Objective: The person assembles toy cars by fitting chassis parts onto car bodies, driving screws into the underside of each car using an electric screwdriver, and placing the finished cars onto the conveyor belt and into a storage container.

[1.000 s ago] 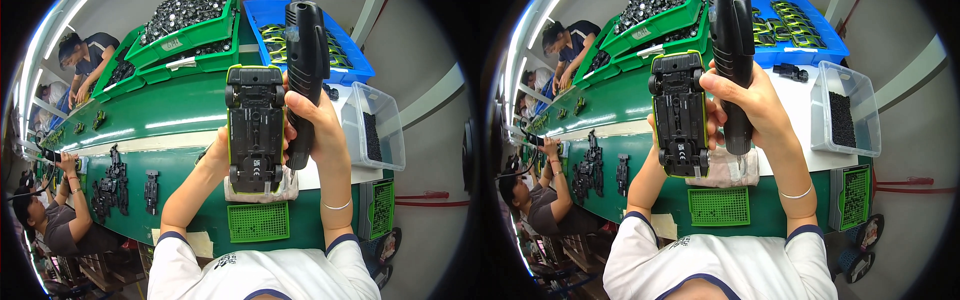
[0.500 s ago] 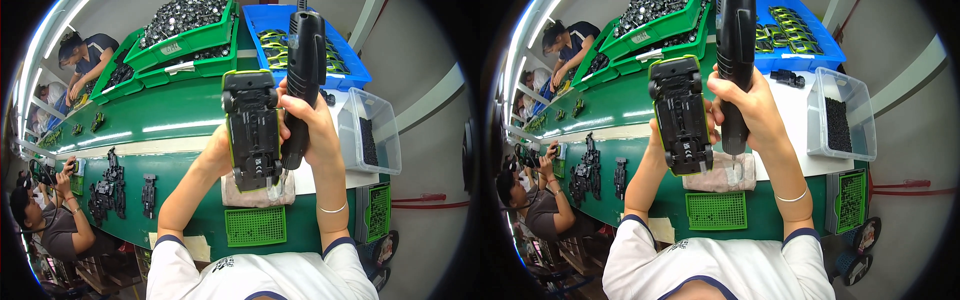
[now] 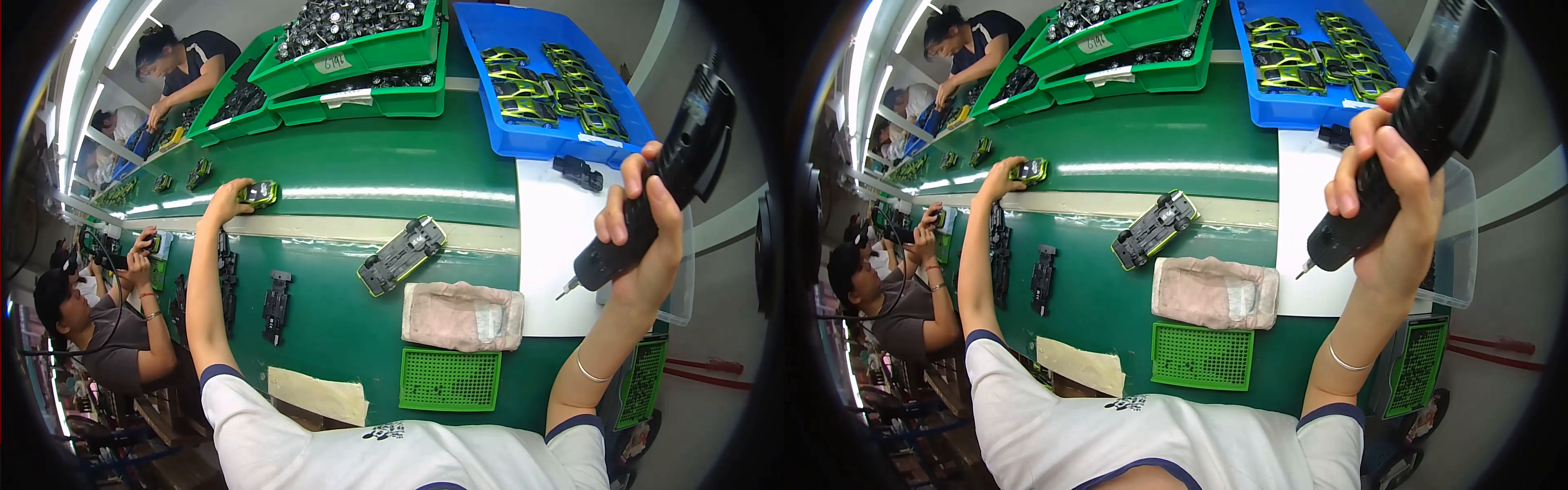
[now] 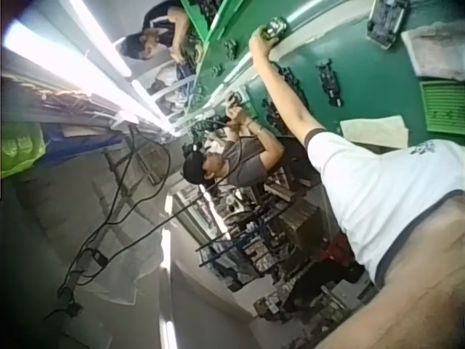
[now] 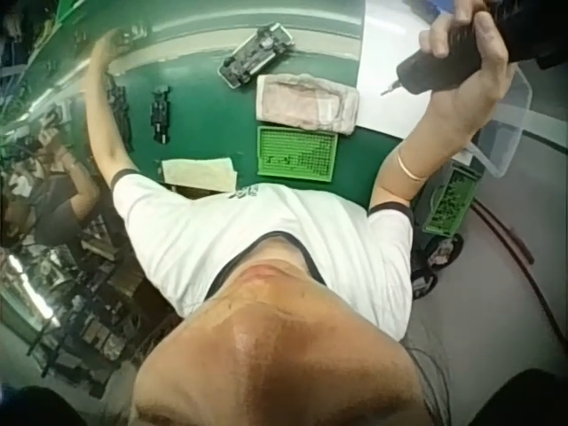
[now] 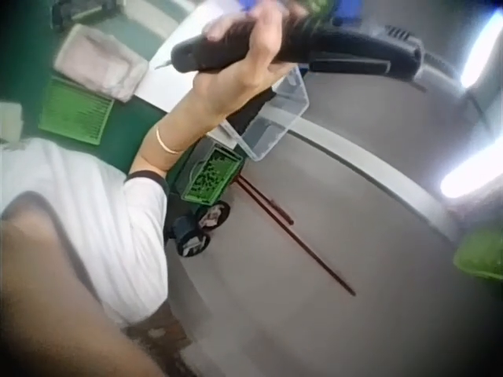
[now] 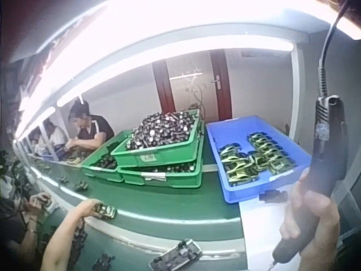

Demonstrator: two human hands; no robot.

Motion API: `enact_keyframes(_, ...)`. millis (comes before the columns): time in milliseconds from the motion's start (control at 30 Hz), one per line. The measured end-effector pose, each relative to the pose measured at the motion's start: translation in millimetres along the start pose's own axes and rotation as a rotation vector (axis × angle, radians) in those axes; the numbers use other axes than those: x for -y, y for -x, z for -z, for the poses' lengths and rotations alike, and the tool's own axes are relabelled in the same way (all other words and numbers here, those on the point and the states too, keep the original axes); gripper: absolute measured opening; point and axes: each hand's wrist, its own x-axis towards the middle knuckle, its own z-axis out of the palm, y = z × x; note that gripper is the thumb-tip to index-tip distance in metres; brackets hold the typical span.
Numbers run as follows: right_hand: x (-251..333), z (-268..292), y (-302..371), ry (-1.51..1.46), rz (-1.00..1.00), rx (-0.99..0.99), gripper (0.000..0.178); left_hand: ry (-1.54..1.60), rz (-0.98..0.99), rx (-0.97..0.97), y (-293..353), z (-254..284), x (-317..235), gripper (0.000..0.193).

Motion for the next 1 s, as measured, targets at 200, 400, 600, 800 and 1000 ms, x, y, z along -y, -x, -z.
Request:
enact_keyframes(200,10.0,8.1,-0.6,0.083,0.015,-0.025,0.029,0.185,-0.297,-0.185,-47.8,-4.4,-134.5,0.093)
enact_keyframes(400,7.4,13.5,-0.5,0.103,0.051,-0.015,0.032,0.331,-0.349,-0.187,-71.1,-1.2,-190.9,0.088)
enact_keyframes(600,20.9,10.0,5.6,0.055,0.068,-0.016,0.030,0.308,-0.514,-0.160,-77.5,-3.2,-240.7,0.084)
enact_keyframes(800,21.6,12.6,9.0,0.042,0.078,-0.007,0.030,0.143,-0.430,-0.069,-68.7,-17.4,-215.6,0.086)
enact_keyframes(1000,28.4,20.6,7.0,0.060,0.069,0.007,0.030,-0.015,-0.133,-0.044,-41.8,10.4,-68.4,0.092)
